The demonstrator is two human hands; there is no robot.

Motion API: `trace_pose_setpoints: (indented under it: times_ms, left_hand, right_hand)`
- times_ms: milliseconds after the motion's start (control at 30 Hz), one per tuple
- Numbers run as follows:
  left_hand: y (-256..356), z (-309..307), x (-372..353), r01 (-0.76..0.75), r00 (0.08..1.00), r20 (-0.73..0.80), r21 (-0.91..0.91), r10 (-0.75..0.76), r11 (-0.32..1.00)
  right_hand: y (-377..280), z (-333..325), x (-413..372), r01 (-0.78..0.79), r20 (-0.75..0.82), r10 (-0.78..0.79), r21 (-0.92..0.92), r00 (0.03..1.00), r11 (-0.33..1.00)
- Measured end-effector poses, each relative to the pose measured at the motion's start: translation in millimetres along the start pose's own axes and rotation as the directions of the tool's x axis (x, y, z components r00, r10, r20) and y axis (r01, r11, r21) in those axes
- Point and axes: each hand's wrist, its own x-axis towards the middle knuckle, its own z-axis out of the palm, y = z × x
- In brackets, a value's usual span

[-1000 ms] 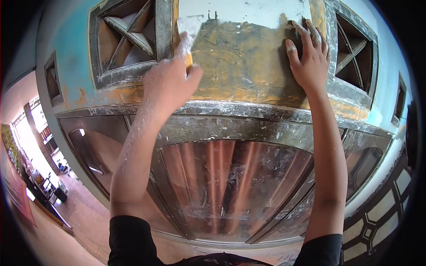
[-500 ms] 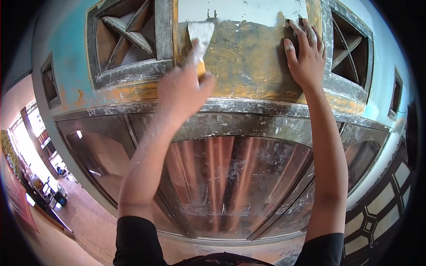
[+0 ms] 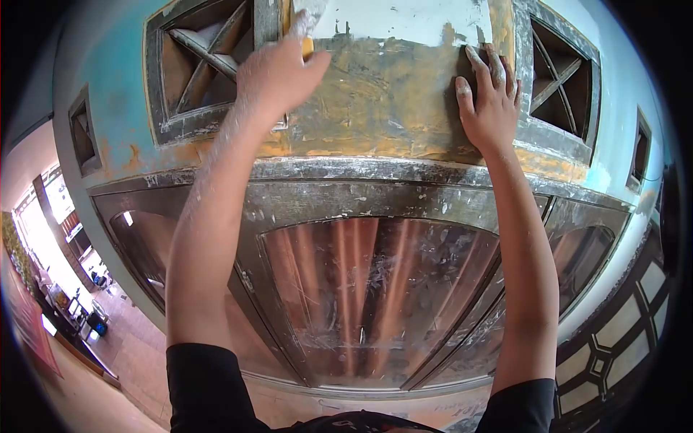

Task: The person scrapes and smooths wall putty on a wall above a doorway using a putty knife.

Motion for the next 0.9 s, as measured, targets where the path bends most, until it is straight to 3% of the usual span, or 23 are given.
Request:
trace_pose_setpoints:
  times_ms: [167,233,333,500,633,700,833,900]
  left_hand:
    - [10,-6,-8,0.012,0.998,0.063,0.008,-0.012,1.000]
    - [11,6,-19,0.041,0.999,0.022,-0.131,-0.038,0.991]
    - [8,6,-9,0.055,0.998,0.041,-0.139,-0.049,0.989]
    - [-13,2,58,-0.098,0.988,-0.142,-0.221,0.067,0.970]
    - [-24,7,65,-0.035,0.991,-0.134,-0.140,0.017,0.989]
    - [-27,8,61,0.011,0.999,-0.041,-0.420,-0.031,0.907]
    - [-32,3,49,0.088,0.993,-0.049,-0.322,-0.109,0.943]
    - [-35,3,45,0.020,0.988,-0.149,-0.162,-0.044,0.987]
  right_hand:
    - [0,-2,-5,-0.015,0.022,0.015,-0.007,1.000,1.000]
    - [1,-5,-9,0.017,0.023,-0.017,0.001,1.000,1.000]
    - [6,-9,4,0.039,0.078,-0.037,-0.021,0.996,0.999]
    - [11,12,51,0.079,0.015,-0.078,-0.067,0.997,0.995]
    - [9,14,45,0.066,-0.014,-0.067,-0.041,0.998,0.997]
    - [10,15,46,0.068,-0.019,-0.069,-0.044,0.997,0.997]
    - [11,13,45,0.091,-0.020,-0.092,-0.040,0.996,0.995]
    - [10,13,45,0.093,-0.023,-0.094,-0.039,0.995,0.995]
